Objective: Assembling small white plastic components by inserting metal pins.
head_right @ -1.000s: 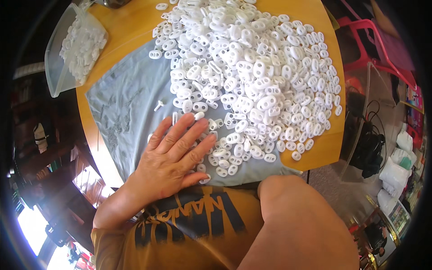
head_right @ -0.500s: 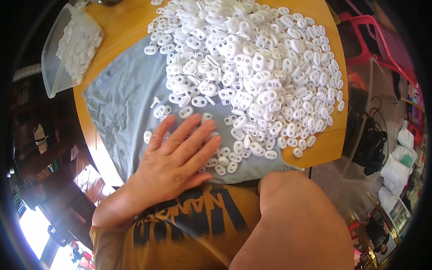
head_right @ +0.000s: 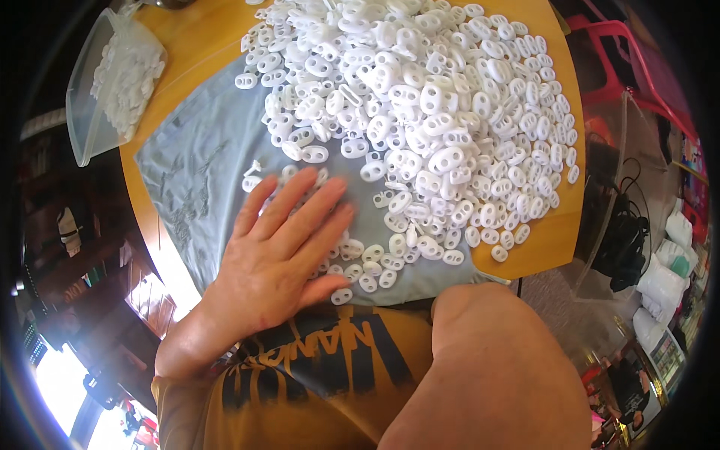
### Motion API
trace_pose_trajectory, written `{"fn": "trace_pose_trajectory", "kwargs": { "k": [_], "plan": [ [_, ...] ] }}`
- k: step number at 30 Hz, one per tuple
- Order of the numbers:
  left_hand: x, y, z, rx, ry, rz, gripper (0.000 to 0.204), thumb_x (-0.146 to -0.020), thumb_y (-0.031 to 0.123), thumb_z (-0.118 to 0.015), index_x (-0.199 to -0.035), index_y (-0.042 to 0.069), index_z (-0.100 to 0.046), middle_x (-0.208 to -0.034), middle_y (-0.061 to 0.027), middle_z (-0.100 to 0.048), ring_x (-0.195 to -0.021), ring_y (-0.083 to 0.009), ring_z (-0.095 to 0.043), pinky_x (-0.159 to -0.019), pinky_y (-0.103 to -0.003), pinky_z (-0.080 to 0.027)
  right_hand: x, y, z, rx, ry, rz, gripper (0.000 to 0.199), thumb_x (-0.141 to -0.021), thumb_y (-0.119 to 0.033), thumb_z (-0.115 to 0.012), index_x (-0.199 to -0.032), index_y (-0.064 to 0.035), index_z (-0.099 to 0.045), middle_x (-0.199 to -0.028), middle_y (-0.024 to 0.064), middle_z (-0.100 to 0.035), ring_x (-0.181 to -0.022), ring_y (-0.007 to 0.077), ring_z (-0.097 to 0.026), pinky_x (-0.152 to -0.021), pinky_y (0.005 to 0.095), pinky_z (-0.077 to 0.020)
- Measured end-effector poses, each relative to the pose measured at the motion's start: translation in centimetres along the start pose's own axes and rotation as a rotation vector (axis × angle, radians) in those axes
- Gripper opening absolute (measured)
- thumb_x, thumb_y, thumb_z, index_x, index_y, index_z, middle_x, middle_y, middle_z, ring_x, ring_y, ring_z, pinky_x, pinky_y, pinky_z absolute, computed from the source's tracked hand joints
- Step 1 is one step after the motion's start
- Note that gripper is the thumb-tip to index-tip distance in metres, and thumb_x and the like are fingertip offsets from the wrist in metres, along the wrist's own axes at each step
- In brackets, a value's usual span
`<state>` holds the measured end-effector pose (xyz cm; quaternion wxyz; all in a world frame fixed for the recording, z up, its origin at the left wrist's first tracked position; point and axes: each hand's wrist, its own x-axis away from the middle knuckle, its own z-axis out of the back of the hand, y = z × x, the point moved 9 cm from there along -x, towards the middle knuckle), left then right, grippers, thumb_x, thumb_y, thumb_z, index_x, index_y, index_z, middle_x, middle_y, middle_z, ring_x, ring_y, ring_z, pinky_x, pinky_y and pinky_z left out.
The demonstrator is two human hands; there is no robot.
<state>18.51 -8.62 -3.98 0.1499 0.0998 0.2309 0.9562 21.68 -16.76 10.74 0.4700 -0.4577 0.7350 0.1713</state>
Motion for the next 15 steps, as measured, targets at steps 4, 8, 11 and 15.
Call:
{"fn": "trace_pose_trajectory", "kwargs": {
  "k": [4,8,11,15],
  "plan": [
    [0.9,0.2,0.5,0.004,-0.002,-0.015,0.054,-0.077,0.039,-0.061,-0.118,0.004,-0.054,-0.134,-0.0092,-0.044,-0.128,-0.0272,-0.036,-0.108,-0.047,-0.019,0.0,0.2,0.3,-0.046,0.018,-0.006,0.033,-0.085,-0.014,-0.055,-0.054,-0.0095,-0.044,-0.059,0.0057,-0.045,-0.054,0.0214,-0.049,-0.051,0.0314,-0.0389],
    [-0.8,2.3,0.6,0.090,0.104,-0.089,0.057,-0.075,0.037,-0.064,-0.122,0.006,-0.053,-0.135,-0.0105,-0.044,-0.127,-0.0281,-0.038,-0.107,-0.046,-0.021,-0.2,0.6,0.4,-0.044,0.013,-0.008,0.034,-0.085,-0.014,-0.056,-0.053,-0.0094,-0.043,-0.058,0.0061,-0.045,-0.054,0.0218,-0.050,-0.050,0.0314,-0.0388],
    [-1.6,2.4,-0.2,0.122,0.100,-0.095,0.058,-0.075,0.036,-0.064,-0.123,0.007,-0.051,-0.133,-0.0100,-0.045,-0.127,-0.0259,-0.038,-0.108,-0.045,-0.021,-0.2,0.8,0.5,-0.053,0.023,-0.029,0.034,-0.085,-0.014,-0.056,-0.054,-0.0091,-0.044,-0.059,0.0062,-0.046,-0.054,0.0218,-0.050,-0.050,0.0314,-0.0388],
    [-0.3,1.4,-0.3,0.040,0.036,-0.057,0.059,-0.074,0.035,-0.066,-0.123,0.007,-0.051,-0.129,-0.0107,-0.049,-0.127,-0.0243,-0.039,-0.108,-0.045,-0.021,0.1,0.3,0.7,-0.043,0.039,-0.009,0.033,-0.085,-0.014,-0.056,-0.054,-0.0084,-0.045,-0.059,0.0063,-0.046,-0.054,0.0220,-0.050,-0.051,0.0322,-0.0389]
  ]
}}
